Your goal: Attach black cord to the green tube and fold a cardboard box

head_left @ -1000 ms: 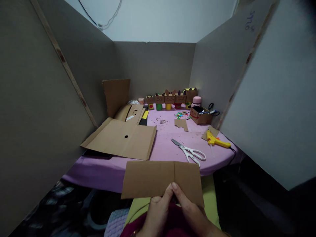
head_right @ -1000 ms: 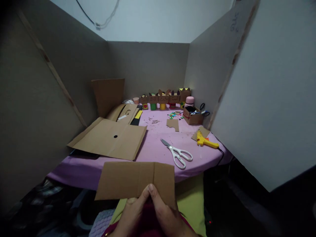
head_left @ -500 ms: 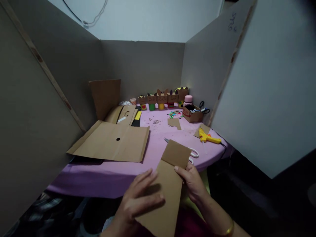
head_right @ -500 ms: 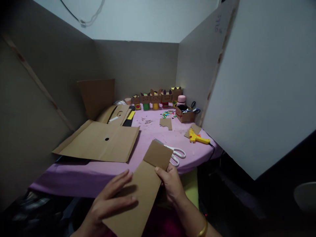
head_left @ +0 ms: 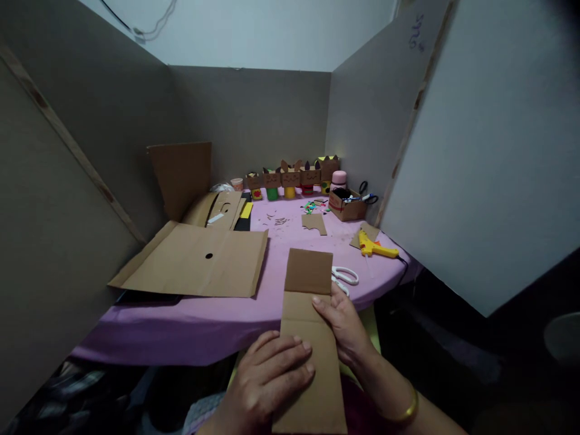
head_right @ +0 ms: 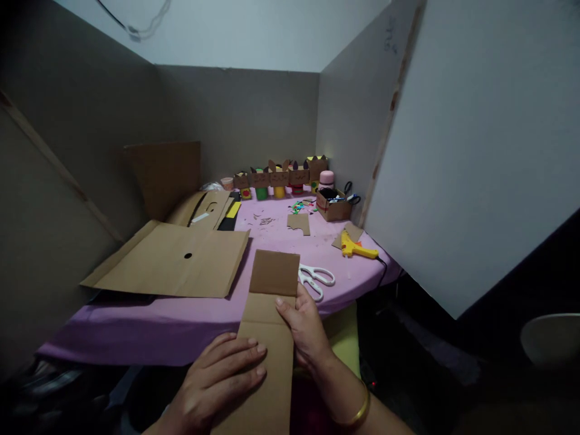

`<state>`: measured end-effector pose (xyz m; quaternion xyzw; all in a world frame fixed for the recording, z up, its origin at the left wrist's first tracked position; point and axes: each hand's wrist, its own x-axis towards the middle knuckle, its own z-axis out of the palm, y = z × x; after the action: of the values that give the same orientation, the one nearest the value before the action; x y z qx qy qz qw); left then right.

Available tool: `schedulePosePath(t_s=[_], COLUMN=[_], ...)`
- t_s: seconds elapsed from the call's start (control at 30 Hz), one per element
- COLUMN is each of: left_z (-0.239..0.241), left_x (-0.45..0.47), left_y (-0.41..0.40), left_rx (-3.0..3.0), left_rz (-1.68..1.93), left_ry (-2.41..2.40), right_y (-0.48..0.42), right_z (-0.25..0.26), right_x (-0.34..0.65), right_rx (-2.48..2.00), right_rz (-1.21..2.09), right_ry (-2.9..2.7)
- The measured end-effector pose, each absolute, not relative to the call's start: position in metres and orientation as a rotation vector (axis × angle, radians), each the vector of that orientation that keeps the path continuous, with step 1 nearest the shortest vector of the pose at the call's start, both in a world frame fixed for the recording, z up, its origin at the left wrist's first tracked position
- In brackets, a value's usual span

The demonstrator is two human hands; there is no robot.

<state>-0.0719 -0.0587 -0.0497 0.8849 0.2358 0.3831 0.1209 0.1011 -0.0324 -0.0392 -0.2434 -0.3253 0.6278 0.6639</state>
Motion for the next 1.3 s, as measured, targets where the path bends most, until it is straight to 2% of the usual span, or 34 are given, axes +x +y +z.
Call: schedulePosePath(t_s=[0.33, 0.6, 0.73, 0.93, 1.07, 1.3], left_z=[-0.066, -0.061, -0.058, -0.044, -0.030, -0.035], left_x=[-0.083, -0.076, -0.082, -0.080, -0.064, -0.054], left_y=[-0.044, -0.054, -0.051, -0.037, -0.019, 0.004], left_rx=[2.589, 2.328, 2.217, 1.690, 1.265, 0.982], left_rz=[1.056, 1.277, 1.282, 1.158, 1.029, 0.942], left_ry=[0.511, 0.663, 0.797, 1.111, 0.970, 0.775], right_y=[-0.027, -0.032, -0.029, -0.023, -0.024, -0.022], right_z=[-0.050, -0.046, -0.048, -0.052, -0.050, -0.053], right_x=[0.108, 0.113, 0.113, 0.113, 0.107, 0.099], right_rx=[-0.610, -0.608, -0.666, -0.699, -0.671, -0.644], right_rz=[1.386, 1.480, 1.424, 1.379, 1.435, 1.539], right_ry=[-0.789, -0.835, -0.772, -0.797, -0.939, -0.932])
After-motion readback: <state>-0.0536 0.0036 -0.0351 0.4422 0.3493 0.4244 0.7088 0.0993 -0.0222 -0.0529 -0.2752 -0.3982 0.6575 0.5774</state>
